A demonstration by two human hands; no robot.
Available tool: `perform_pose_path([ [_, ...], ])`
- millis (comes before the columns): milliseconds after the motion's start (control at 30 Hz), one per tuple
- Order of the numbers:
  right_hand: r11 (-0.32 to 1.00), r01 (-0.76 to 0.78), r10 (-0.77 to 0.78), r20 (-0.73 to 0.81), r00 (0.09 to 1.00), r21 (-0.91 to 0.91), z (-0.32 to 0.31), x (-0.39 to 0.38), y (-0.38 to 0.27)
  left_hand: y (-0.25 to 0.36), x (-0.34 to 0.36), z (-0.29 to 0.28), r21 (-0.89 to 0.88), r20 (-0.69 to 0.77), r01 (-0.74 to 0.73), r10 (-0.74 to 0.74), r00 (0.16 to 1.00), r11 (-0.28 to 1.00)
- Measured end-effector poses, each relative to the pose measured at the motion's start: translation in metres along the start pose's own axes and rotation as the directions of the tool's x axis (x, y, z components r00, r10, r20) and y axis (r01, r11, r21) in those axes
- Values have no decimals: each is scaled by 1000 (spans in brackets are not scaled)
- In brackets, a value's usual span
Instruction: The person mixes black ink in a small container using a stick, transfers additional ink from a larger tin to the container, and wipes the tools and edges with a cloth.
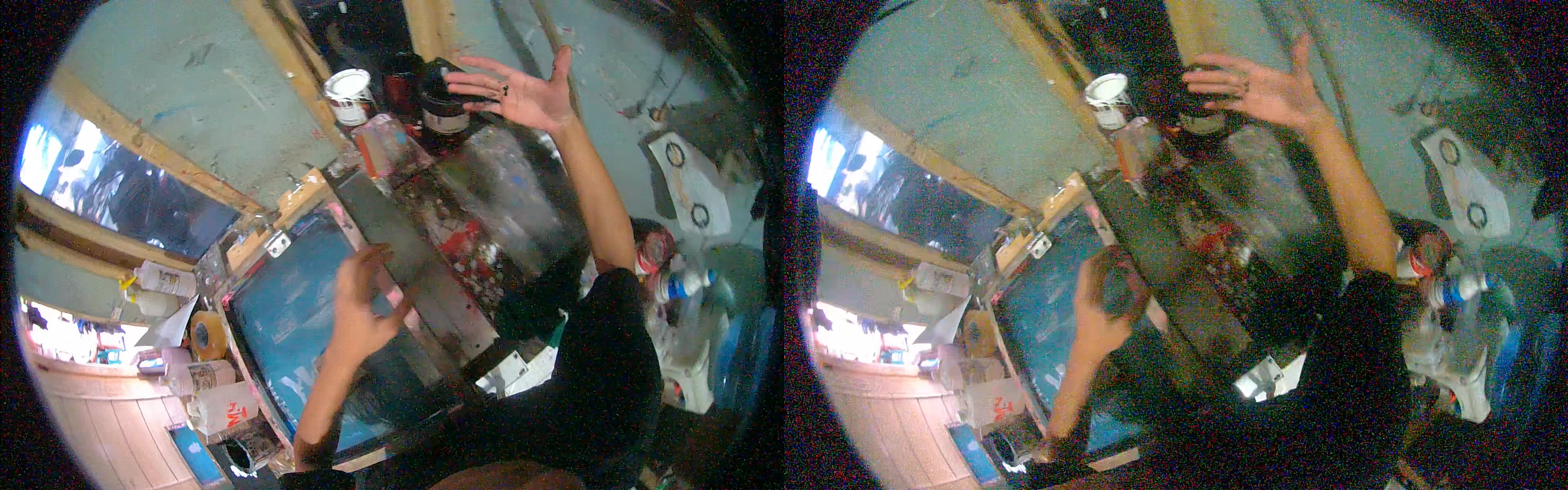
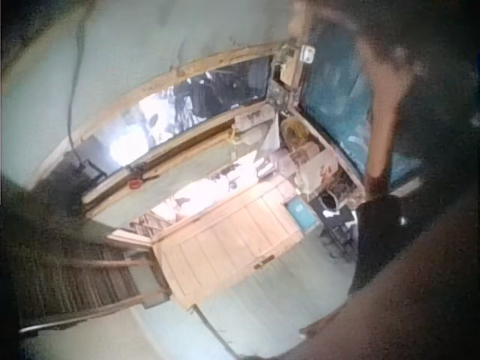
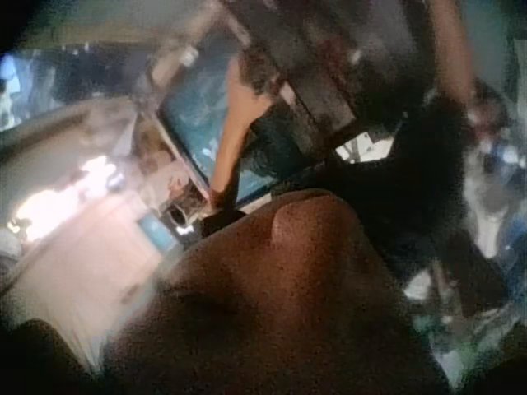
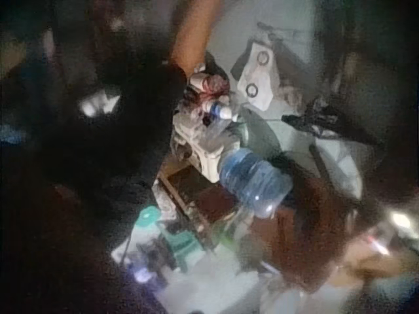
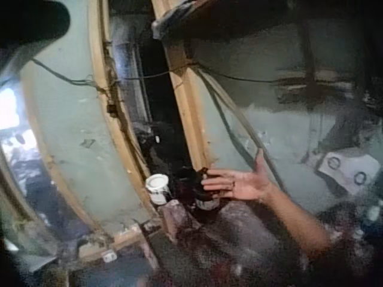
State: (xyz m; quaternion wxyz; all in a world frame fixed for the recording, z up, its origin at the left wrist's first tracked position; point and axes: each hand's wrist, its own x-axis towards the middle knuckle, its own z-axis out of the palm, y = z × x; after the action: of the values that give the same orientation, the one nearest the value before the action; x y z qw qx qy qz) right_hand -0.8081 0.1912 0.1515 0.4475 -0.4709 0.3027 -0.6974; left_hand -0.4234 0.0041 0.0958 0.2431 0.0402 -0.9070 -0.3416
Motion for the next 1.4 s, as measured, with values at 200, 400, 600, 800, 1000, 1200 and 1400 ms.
perform_pose_path([
  [200, 999, -40, 40, 41, 998, 0, 58, -75, 1, 57, -2, 124, -168, 423, -248, 297, 856, 954],
  [400, 500, -525, 9, -603, 798, -688, 128, -167, 4, 88, -40, 196, -66, 559, -300, 284, 779, 952],
  [600, -111, -939, -11, -945, 328, -325, 190, -269, 82, 71, -47, 233, -155, 440, -338, 371, 818, 929],
  [800, -70, -854, -31, -854, 519, -516, 191, -220, 28, 59, -41, 207, -279, 395, -157, 262, 881, 947],
  [1000, -150, -529, -165, -506, 847, -835, 60, -53, -14, 12, 98, 133, -223, -42, 72, -84, 996, 972],
  [1200, -321, -363, -286, -276, 918, -875, -118, 87, 13, -77, 231, 196, -149, -390, 28, -85, 917, 988],
  [1400, -268, -224, -147, -191, 971, -937, -133, 112, 43, -113, 260, 201, -293, -314, 83, -178, 933, 953],
])
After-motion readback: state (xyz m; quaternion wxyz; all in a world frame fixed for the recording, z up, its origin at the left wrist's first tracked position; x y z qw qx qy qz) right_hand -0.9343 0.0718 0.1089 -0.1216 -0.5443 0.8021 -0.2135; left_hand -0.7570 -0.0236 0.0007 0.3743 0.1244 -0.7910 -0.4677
